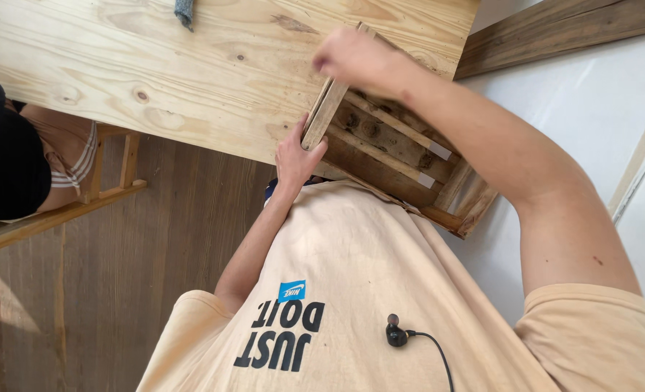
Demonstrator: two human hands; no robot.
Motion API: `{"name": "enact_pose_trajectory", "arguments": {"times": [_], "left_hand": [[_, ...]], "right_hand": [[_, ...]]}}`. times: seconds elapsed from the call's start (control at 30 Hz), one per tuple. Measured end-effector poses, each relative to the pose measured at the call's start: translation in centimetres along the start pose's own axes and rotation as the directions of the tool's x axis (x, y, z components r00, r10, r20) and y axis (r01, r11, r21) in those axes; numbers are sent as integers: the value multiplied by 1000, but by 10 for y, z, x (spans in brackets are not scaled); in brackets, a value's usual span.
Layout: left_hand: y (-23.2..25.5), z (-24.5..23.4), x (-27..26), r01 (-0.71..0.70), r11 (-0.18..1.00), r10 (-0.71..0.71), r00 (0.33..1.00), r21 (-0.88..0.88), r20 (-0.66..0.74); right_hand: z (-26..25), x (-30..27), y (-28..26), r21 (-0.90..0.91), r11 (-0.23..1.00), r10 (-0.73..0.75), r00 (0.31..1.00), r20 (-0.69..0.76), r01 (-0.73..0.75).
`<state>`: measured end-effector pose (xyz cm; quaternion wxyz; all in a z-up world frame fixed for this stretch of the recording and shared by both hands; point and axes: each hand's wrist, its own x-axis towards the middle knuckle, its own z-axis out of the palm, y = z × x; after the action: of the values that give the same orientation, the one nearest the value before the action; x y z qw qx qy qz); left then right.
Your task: The person sands the surface and inner slats of a wooden crate using a sanding block, then turns the crate over to sand the bottom and other sides.
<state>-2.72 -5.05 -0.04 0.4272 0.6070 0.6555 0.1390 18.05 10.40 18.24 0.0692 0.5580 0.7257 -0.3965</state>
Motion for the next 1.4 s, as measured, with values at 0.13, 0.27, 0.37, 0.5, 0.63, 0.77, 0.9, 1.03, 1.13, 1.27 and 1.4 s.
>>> {"name": "enact_pose_trajectory", "arguments": {"times": [0.13, 0.27, 0.37, 0.5, 0.63, 0.77, 0.9, 1.03, 1.13, 1.27, 1.4], "left_hand": [[-6, -1, 8, -369, 917, 377, 926, 152, -27], [6, -11, 30, -457, 843, 427, 890, 284, 163], [1, -20, 37, -313, 896, 270, 947, 315, 174], [-19, -38, 23, -335, 942, 318, 908, 17, 271], [-47, -8, 13, -304, 952, 299, 919, -21, 256], [-59, 6, 16, -153, 980, 165, 981, -125, 99], [-63, 12, 18, -120, 987, 125, 991, -109, 38], [-92, 41, 29, -96, 992, 95, 995, -87, -15], [-88, 35, 24, -131, 982, 126, 991, -136, -46], [-54, 12, 5, -146, 976, 138, 989, -160, -55], [-70, 31, 15, -165, 977, 153, 983, -132, -99]], "right_hand": [[9, 20, 86, -18, 997, -78, 970, -231, 76], [45, 7, 109, 61, 998, 12, 926, -378, 12], [72, -5, 106, 93, 994, 85, 938, -337, -57], [90, -21, 61, 92, 984, 173, 954, -244, -155], [122, -5, 42, 10, 1000, 19, 980, -198, -17], [162, 43, 63, -245, 947, -292, 881, -373, 209], [164, 47, 68, -265, 922, -363, 870, -333, 283], [196, 41, 58, -232, 918, -381, 876, -295, 321], [203, 45, 45, -198, 912, -409, 831, -377, 359], [213, 11, 41, -234, 912, -407, 812, -419, 337], [211, -5, 37, -203, 918, -397, 807, -436, 342]]}}
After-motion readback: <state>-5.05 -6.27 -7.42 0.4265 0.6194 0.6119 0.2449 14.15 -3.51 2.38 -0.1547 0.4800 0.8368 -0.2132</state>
